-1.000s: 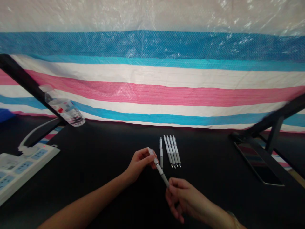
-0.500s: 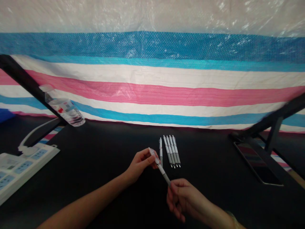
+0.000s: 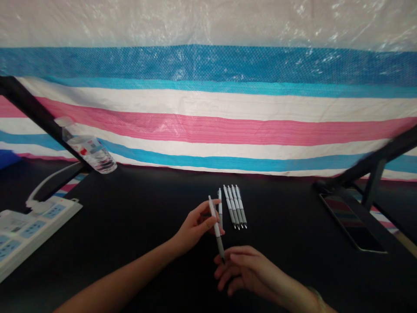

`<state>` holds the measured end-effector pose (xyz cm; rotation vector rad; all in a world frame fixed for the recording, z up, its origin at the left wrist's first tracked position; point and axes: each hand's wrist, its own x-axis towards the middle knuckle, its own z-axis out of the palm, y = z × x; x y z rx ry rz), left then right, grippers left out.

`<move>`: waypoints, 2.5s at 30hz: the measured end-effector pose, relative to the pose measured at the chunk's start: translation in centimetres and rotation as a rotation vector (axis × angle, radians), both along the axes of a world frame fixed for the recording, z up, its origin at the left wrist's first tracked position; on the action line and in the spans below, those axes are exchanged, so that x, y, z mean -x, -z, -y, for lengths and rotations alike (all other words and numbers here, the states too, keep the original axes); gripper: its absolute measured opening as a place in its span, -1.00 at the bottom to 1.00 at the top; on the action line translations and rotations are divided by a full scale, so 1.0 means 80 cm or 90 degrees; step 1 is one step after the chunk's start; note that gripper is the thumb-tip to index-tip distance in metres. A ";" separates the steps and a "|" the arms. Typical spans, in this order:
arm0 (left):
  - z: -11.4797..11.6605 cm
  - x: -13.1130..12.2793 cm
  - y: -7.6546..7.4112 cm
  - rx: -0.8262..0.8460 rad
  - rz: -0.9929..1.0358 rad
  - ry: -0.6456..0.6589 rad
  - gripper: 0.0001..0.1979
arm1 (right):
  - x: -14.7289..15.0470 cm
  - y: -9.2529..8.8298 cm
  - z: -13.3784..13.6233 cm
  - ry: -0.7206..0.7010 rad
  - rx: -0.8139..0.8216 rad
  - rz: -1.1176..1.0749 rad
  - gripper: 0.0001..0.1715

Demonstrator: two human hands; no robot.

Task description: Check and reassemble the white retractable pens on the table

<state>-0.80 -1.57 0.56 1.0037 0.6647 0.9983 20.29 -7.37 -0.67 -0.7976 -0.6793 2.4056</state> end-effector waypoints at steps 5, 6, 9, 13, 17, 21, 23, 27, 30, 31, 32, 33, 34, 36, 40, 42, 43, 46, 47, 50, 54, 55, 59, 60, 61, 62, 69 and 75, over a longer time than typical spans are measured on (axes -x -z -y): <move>-0.005 0.000 0.003 0.000 -0.041 -0.036 -0.33 | -0.001 -0.001 0.000 0.007 0.004 -0.011 -0.67; -0.006 0.000 0.002 -0.001 -0.050 -0.037 -0.37 | -0.001 -0.001 0.000 0.006 0.003 -0.010 -0.67; -0.007 0.000 0.001 0.010 -0.069 -0.044 -0.45 | 0.000 -0.003 0.000 0.004 0.003 -0.006 -0.68; -0.008 0.000 0.002 0.034 -0.082 -0.060 -0.43 | 0.000 -0.003 0.000 0.005 0.006 -0.003 -0.67; -0.008 -0.001 0.003 0.048 -0.082 -0.071 -0.41 | -0.001 -0.004 0.000 0.004 0.002 -0.011 -0.69; -0.009 0.000 0.002 0.052 -0.087 -0.076 -0.40 | -0.001 -0.005 0.000 0.001 -0.005 -0.014 -0.69; -0.010 0.001 0.003 0.058 -0.089 -0.080 -0.35 | -0.001 -0.005 0.000 -0.002 -0.010 -0.015 -0.68; -0.011 0.002 0.003 0.054 -0.087 -0.088 -0.38 | -0.002 -0.001 -0.001 -0.008 -0.014 -0.023 -0.69; -0.011 0.002 0.003 0.058 -0.089 -0.092 -0.42 | -0.002 0.001 -0.001 -0.011 -0.017 -0.023 -0.69; -0.011 0.002 0.003 0.061 -0.090 -0.093 -0.41 | -0.002 0.001 -0.001 -0.012 -0.017 -0.020 -0.69; -0.011 0.002 0.002 0.063 -0.090 -0.095 -0.41 | -0.002 0.001 -0.001 -0.013 -0.017 -0.017 -0.68; -0.011 0.002 0.001 0.063 -0.090 -0.095 -0.41 | -0.002 0.001 -0.001 -0.014 -0.017 -0.016 -0.68; -0.011 0.002 0.001 0.062 -0.090 -0.096 -0.41 | -0.002 0.000 -0.001 -0.014 -0.015 -0.014 -0.68; -0.010 0.002 -0.001 0.060 -0.092 -0.104 -0.41 | -0.002 -0.001 -0.001 -0.015 -0.012 -0.012 -0.67; -0.010 0.003 -0.003 0.067 -0.099 -0.129 -0.41 | -0.001 -0.004 -0.002 -0.012 -0.010 -0.005 -0.65; -0.012 0.003 -0.005 0.062 -0.109 -0.137 -0.36 | -0.001 -0.006 -0.002 -0.016 -0.015 -0.002 -0.64; -0.015 0.003 -0.006 0.056 -0.118 -0.143 -0.33 | -0.001 -0.007 -0.002 -0.019 -0.018 0.000 -0.63; -0.028 0.004 -0.010 0.004 -0.175 -0.175 -0.31 | -0.001 -0.008 -0.003 -0.028 -0.028 0.007 -0.62; -0.034 0.005 -0.011 -0.025 -0.208 -0.183 -0.33 | -0.001 -0.008 -0.003 -0.030 -0.032 0.010 -0.63; -0.058 0.005 -0.008 -0.117 -0.330 -0.159 -0.38 | 0.000 -0.006 -0.001 -0.037 -0.060 0.022 -0.64; -0.085 -0.002 0.006 -0.190 -0.442 -0.137 -0.45 | -0.001 -0.010 -0.001 -0.035 -0.230 0.107 -0.65; -0.089 -0.004 0.009 -0.199 -0.451 -0.143 -0.45 | -0.002 -0.012 -0.001 -0.015 -0.327 0.169 -0.70; -0.087 -0.010 0.013 -0.235 -0.468 -0.174 -0.44 | -0.011 -0.023 -0.007 0.084 -0.820 0.441 -0.75; -0.082 -0.011 0.012 -0.243 -0.470 -0.178 -0.45 | -0.013 -0.023 -0.010 0.090 -0.908 0.479 -0.71; -0.076 -0.010 0.010 -0.251 -0.473 -0.178 -0.46 | -0.015 -0.022 -0.012 0.088 -0.974 0.508 -0.67; -0.069 -0.009 0.008 -0.259 -0.475 -0.174 -0.48 | -0.016 -0.020 -0.014 0.082 -1.027 0.540 -0.62; -0.013 0.012 0.004 -0.495 -0.583 -0.012 -0.43 | -0.017 0.010 -0.028 0.014 -1.284 0.808 -0.41; 0.001 0.009 0.019 -0.668 -0.674 0.022 -0.51 | -0.017 0.015 -0.032 0.009 -1.352 0.857 -0.68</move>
